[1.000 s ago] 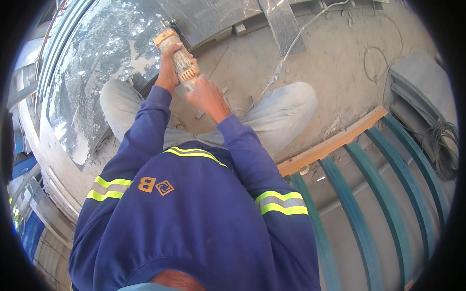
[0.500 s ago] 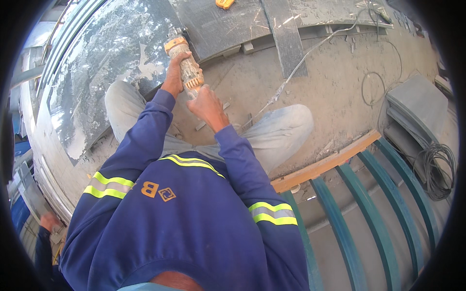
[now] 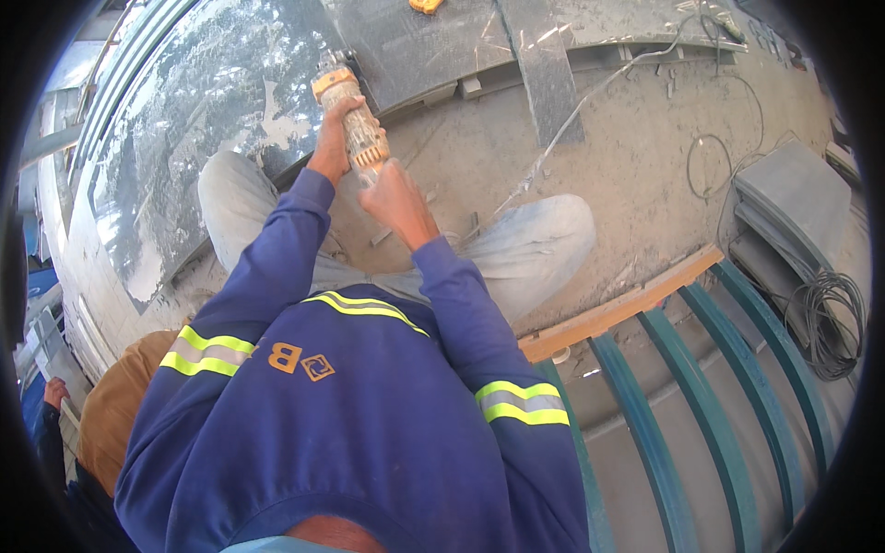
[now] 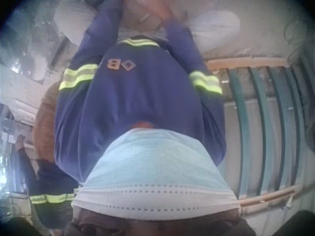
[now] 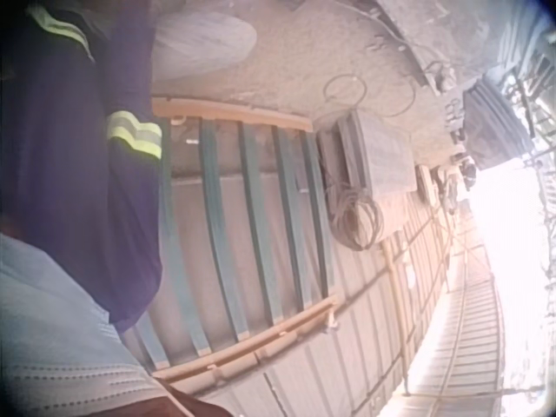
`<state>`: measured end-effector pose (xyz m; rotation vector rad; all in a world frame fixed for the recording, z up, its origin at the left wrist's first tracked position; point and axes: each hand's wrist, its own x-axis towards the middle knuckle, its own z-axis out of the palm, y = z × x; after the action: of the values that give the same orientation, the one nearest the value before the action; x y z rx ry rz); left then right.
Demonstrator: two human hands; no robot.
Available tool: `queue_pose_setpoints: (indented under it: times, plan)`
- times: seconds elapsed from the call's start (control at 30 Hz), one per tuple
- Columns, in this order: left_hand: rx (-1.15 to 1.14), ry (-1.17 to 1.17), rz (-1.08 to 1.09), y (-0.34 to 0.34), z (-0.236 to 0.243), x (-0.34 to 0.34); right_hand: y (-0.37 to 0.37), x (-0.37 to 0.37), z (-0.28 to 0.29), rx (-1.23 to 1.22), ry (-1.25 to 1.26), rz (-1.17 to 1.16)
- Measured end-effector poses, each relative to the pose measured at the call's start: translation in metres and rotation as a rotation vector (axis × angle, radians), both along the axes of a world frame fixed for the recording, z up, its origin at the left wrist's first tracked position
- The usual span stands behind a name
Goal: The person uses an angle grinder to smooth the surface of a large stone slab. The person holds the tool with both hands and moves it across the slab, generating dust as the surface is ground down.
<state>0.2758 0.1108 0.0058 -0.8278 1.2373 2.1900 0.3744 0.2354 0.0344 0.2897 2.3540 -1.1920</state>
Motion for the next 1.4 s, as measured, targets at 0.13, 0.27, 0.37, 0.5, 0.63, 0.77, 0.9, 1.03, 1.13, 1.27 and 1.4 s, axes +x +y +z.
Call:
queue_pose_setpoints:
  times: [0.13, 0.27, 0.37, 0.5, 0.63, 0.77, 0.9, 1.03, 1.13, 1.27, 1.4]
  plan:
    - [0.011, 0.006, -0.003, 0.001, 0.000, -0.002, 0.001, 0.000, 0.007, -0.044, -0.072, -0.041]
    - [0.017, -0.016, 0.017, 0.006, 0.000, 0.014, 0.006, 0.015, 0.010, -0.007, -0.096, -0.020]
    - [0.009, -0.038, 0.024, 0.008, 0.000, 0.021, 0.009, 0.024, 0.012, 0.045, -0.060, -0.006]
    - [-0.005, -0.051, 0.024, 0.007, 0.003, 0.023, 0.010, 0.020, 0.029, 0.050, -0.121, 0.010]
    - [-0.018, -0.022, 0.008, 0.004, -0.002, 0.012, 0.008, 0.011, 0.018, -0.043, -0.160, -0.015]
    - [-0.001, 0.003, -0.008, 0.002, -0.003, 0.002, 0.004, 0.006, 0.010, -0.013, -0.025, -0.018]
    - [0.005, 0.012, -0.010, 0.005, -0.001, 0.013, 0.007, 0.014, 0.013, 0.001, -0.081, -0.016]
    - [0.009, -0.035, 0.000, 0.008, 0.003, 0.024, 0.010, 0.020, 0.026, 0.010, -0.196, -0.008]
    - [0.004, -0.030, 0.018, 0.006, -0.002, 0.026, 0.010, 0.021, 0.033, 0.044, -0.181, 0.011]
    - [0.011, 0.000, -0.011, 0.004, -0.006, 0.010, 0.007, 0.010, 0.019, -0.020, -0.131, -0.025]
    - [-0.004, -0.002, -0.019, 0.000, -0.007, 0.002, 0.005, 0.004, 0.018, -0.009, -0.101, -0.005]
